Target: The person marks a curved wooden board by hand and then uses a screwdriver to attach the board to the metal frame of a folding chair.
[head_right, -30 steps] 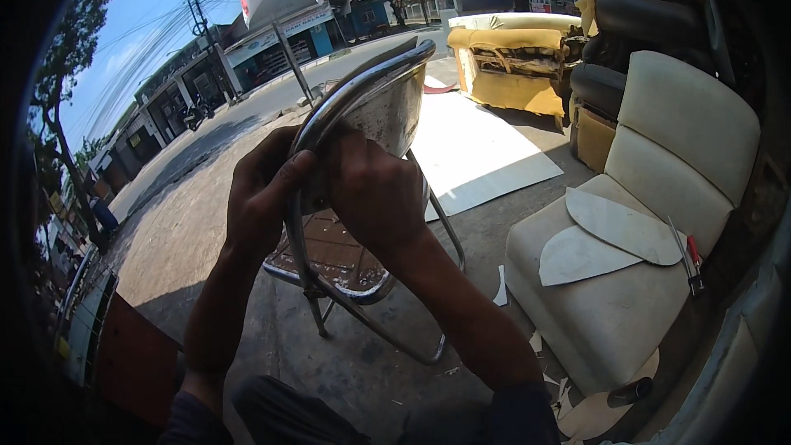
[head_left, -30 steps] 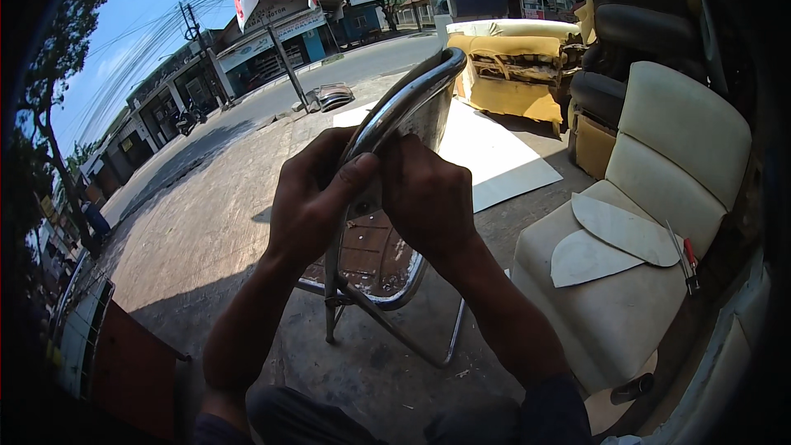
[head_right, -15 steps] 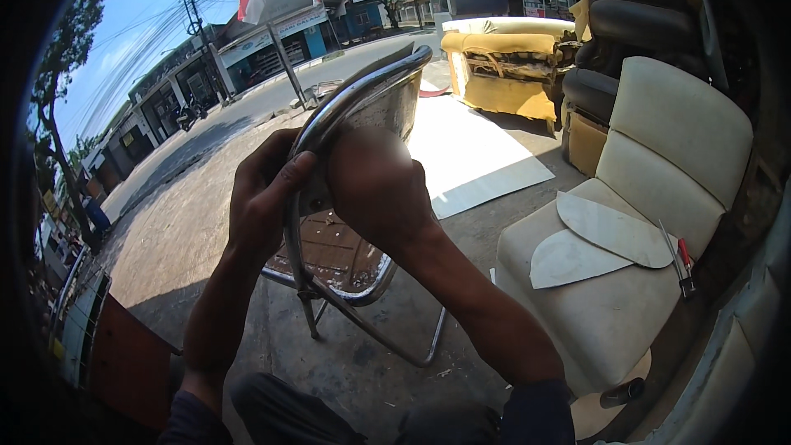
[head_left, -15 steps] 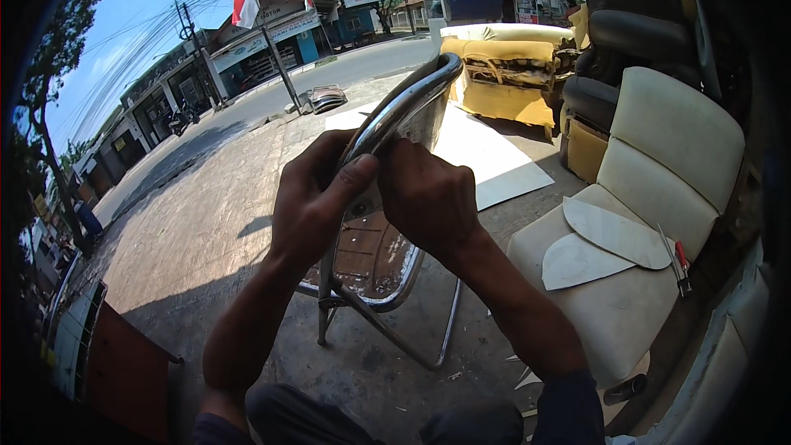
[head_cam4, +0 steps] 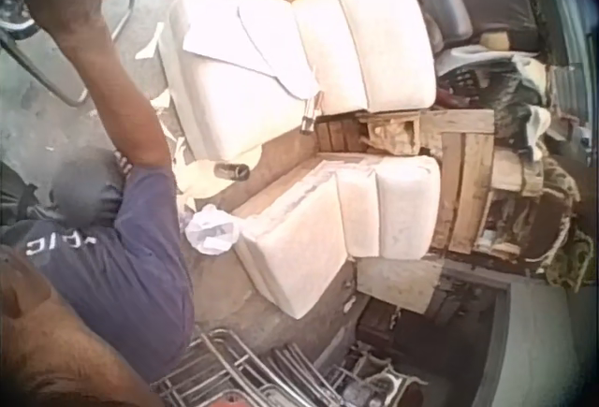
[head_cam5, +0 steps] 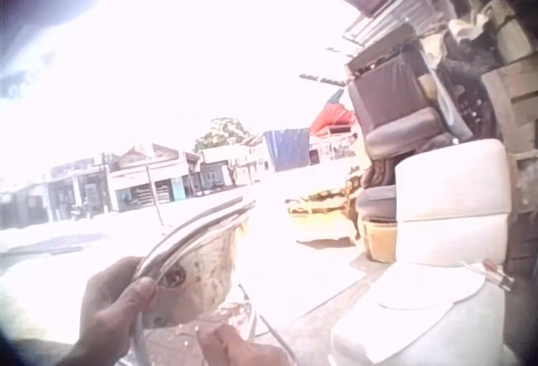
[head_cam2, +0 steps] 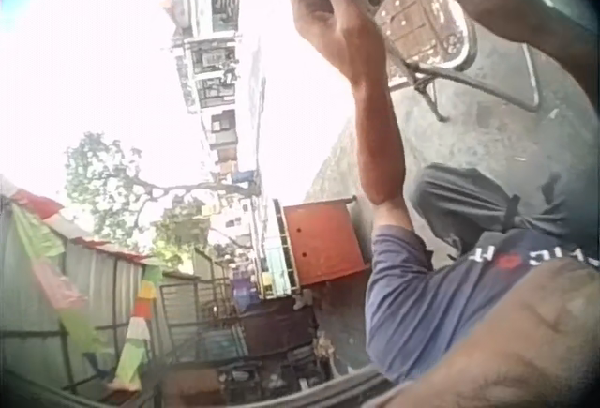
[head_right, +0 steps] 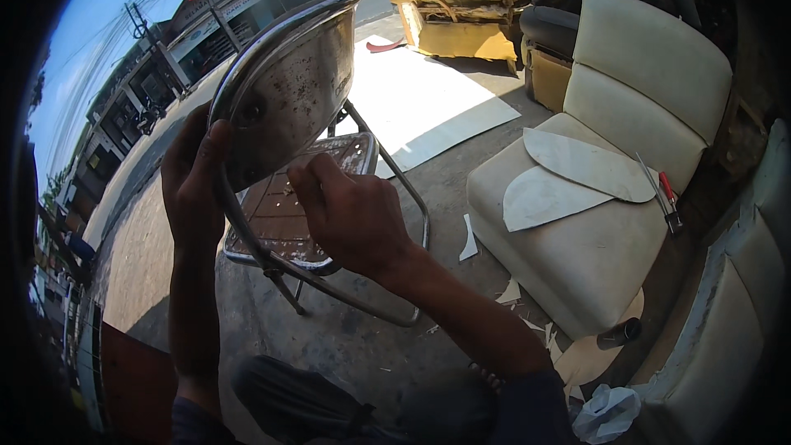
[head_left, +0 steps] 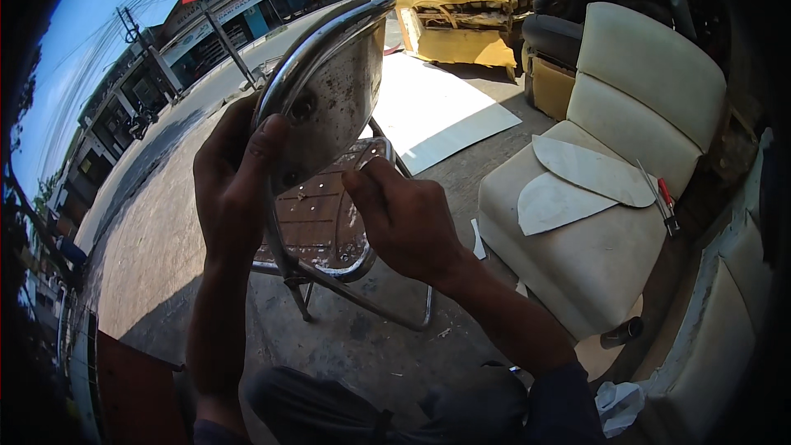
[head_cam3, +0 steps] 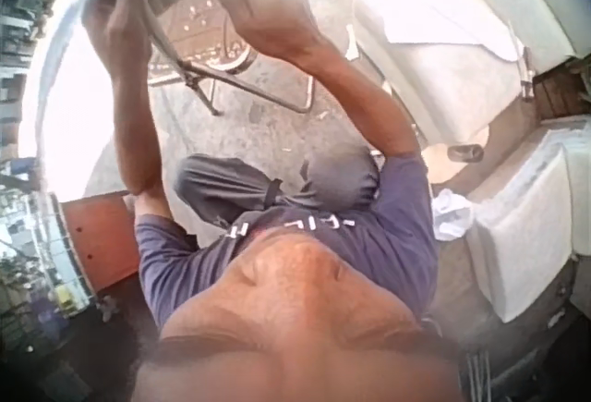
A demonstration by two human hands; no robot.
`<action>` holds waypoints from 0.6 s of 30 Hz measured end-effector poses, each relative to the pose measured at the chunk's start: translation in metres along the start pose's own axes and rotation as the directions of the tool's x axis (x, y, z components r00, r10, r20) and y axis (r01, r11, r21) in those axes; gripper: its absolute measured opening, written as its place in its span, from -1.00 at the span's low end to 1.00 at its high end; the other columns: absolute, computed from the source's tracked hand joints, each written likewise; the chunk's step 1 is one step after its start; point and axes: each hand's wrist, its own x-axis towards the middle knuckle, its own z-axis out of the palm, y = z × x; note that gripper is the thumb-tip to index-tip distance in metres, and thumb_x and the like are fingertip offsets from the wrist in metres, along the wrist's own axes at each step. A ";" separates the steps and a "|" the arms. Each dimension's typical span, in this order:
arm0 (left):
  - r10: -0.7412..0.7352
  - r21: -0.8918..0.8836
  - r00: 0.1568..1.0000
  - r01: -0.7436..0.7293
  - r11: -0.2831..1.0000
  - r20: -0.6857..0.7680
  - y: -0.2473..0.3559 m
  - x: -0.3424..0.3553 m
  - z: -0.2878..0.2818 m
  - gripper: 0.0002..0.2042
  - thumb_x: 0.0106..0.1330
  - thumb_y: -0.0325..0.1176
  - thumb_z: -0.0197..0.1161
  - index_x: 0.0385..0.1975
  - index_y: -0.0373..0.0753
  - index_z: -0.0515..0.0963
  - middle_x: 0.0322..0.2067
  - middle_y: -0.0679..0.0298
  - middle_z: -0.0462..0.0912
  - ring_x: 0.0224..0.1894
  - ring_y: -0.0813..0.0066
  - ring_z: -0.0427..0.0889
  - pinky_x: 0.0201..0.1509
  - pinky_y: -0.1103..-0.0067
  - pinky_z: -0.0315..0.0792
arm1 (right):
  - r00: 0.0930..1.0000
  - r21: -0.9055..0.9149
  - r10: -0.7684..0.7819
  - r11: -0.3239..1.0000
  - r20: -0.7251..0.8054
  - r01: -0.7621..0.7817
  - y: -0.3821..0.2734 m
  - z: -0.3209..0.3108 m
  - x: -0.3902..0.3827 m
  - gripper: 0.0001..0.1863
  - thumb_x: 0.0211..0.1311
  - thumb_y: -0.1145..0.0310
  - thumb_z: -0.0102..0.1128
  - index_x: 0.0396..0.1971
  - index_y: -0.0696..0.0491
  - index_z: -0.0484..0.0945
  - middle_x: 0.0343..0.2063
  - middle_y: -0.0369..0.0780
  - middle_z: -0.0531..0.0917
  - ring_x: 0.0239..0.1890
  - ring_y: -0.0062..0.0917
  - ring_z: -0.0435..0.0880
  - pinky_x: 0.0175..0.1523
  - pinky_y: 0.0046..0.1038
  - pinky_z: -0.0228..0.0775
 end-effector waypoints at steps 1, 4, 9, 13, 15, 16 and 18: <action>0.039 0.005 0.999 -0.039 0.999 -0.037 0.002 0.000 0.005 -0.52 0.44 -0.12 0.26 0.12 -0.45 0.56 -0.12 0.08 0.71 -0.07 0.40 0.66 0.10 0.49 0.50 | 0.999 0.003 0.034 0.999 0.020 -0.034 0.016 -0.007 -0.021 -0.72 0.53 0.19 0.08 -0.30 0.09 0.55 -0.68 -0.07 0.61 -0.64 -0.19 0.68 -0.52 -0.22 0.43; 0.046 0.014 0.999 -0.045 0.999 -0.015 0.004 0.000 0.001 -0.51 0.44 -0.11 0.27 0.13 -0.44 0.56 -0.10 0.08 0.71 -0.08 0.42 0.65 0.11 0.49 0.48 | 0.899 -0.069 0.418 0.908 0.133 -0.412 0.064 -0.018 -0.096 -0.66 0.47 0.14 0.17 -0.34 0.15 0.58 -0.62 -0.05 0.64 -0.54 -0.15 0.70 -0.41 -0.21 0.46; 0.057 -0.045 0.998 -0.058 0.997 -0.016 0.000 0.004 -0.005 -0.48 0.42 -0.10 0.28 0.19 -0.40 0.54 -0.07 0.10 0.69 -0.01 0.36 0.63 0.16 0.51 0.44 | 0.508 -0.279 0.824 0.564 0.253 -0.777 0.118 -0.038 -0.259 -0.56 0.35 0.03 0.27 -0.16 0.18 0.66 -0.36 0.03 0.72 -0.23 -0.20 0.75 -0.07 -0.23 0.53; -0.056 0.127 0.998 0.060 0.990 -0.036 -0.013 0.003 -0.022 -0.51 0.48 -0.23 0.22 0.30 -0.40 0.46 0.02 0.05 0.65 0.05 0.39 0.63 0.12 0.49 0.48 | 0.146 -0.494 0.899 0.356 0.413 -0.794 0.143 -0.049 -0.439 -0.57 0.38 0.03 0.18 -0.04 0.11 0.63 -0.15 0.06 0.72 -0.05 -0.12 0.73 0.05 -0.12 0.53; 0.108 0.427 0.991 -0.132 0.895 0.079 -0.023 0.019 -0.029 -0.56 0.51 -0.29 0.19 0.30 -0.36 0.46 0.04 0.04 0.66 0.04 0.31 0.66 0.12 0.44 0.52 | 0.705 -0.998 0.707 0.058 0.045 0.006 0.177 -0.003 -0.632 -0.44 0.40 0.00 0.00 0.25 0.03 0.37 0.13 0.05 0.57 -0.02 0.02 0.67 0.03 0.01 0.53; 0.268 0.721 0.944 -0.323 0.613 0.194 -0.012 0.018 -0.067 -0.58 0.52 -0.30 0.17 0.30 -0.33 0.47 0.06 0.04 0.66 0.06 0.24 0.66 0.14 0.40 0.54 | 0.584 -0.949 0.803 0.083 -0.117 -0.304 0.159 0.027 -0.610 -0.31 0.40 -0.07 -0.02 0.34 0.12 0.27 0.15 0.07 0.54 0.03 0.02 0.61 0.06 -0.02 0.49; 0.349 0.743 0.922 -0.350 0.571 0.166 -0.023 0.015 -0.075 -0.57 0.50 -0.27 0.20 0.27 -0.35 0.48 0.05 0.03 0.66 0.05 0.23 0.66 0.13 0.37 0.54 | 0.591 -0.926 0.806 0.248 0.034 -0.285 0.145 0.006 -0.596 -0.18 0.36 -0.09 0.02 0.43 0.19 0.17 0.20 0.10 0.49 0.13 0.05 0.52 0.15 0.00 0.41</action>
